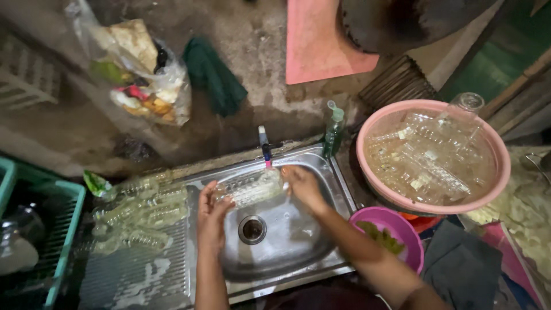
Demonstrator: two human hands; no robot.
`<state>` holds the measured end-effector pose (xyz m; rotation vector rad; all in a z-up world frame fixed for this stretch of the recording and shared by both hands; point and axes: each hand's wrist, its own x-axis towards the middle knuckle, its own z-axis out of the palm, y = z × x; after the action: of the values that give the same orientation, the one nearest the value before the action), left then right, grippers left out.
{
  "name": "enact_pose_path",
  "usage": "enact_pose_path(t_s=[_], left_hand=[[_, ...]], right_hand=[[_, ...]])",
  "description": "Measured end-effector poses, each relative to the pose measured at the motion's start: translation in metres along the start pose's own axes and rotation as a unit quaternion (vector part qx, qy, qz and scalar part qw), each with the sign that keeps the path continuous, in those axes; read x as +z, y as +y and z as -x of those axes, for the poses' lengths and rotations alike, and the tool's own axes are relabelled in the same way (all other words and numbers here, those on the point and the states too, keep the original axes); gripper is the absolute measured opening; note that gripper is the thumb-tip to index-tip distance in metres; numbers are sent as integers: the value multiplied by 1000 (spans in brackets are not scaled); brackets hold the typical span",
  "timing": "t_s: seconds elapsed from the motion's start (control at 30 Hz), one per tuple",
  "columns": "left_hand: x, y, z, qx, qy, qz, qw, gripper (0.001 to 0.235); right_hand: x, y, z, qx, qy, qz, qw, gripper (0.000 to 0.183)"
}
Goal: The person washes cut plastic bottles by hand under running water in a kitchen sink, rinsing each piece and placing them into a pink basin filled with water. The person handles the bottles one at a time, rinsing the interior and exterior before submerging them in the basin.
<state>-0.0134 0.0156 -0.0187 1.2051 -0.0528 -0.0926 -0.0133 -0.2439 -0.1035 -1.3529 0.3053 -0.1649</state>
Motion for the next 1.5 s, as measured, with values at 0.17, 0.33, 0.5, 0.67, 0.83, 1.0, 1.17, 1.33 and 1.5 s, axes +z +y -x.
enact_pose_path(t_s=[0.17, 0.33, 0.5, 0.67, 0.83, 1.0, 1.17, 1.33, 1.5], left_hand=[[-27, -67, 4, -210, -22, 338, 917, 51], [-27, -109, 11, -232, -28, 381, 894, 43], [-19, -84, -4, -56, 100, 202, 973, 44], [18, -27, 0, 97, 122, -50, 987, 58], [60, -4, 13, 179, 103, -142, 968, 72], [83, -1, 18, 223, 68, -177, 956, 76], [98, -3, 23, 269, 42, -198, 942, 79], [112, -1, 26, 274, 36, -249, 928, 81], [127, 0, 33, 310, 9, -302, 901, 80]], right_hand=[[26, -80, 38, -206, 1, 228, 952, 38], [28, -86, 50, -240, 0, 309, 920, 39], [-3, -36, 26, -61, -48, 72, 994, 41], [-19, 6, 16, 177, -76, -101, 976, 37], [-17, 28, 25, 245, -92, -165, 951, 40], [-28, 41, 22, 234, -116, -198, 945, 41], [-36, 48, 18, 242, -120, -199, 942, 41], [-39, 58, 17, 275, -98, -175, 940, 43], [-43, 74, 18, 254, -89, -226, 936, 39]])
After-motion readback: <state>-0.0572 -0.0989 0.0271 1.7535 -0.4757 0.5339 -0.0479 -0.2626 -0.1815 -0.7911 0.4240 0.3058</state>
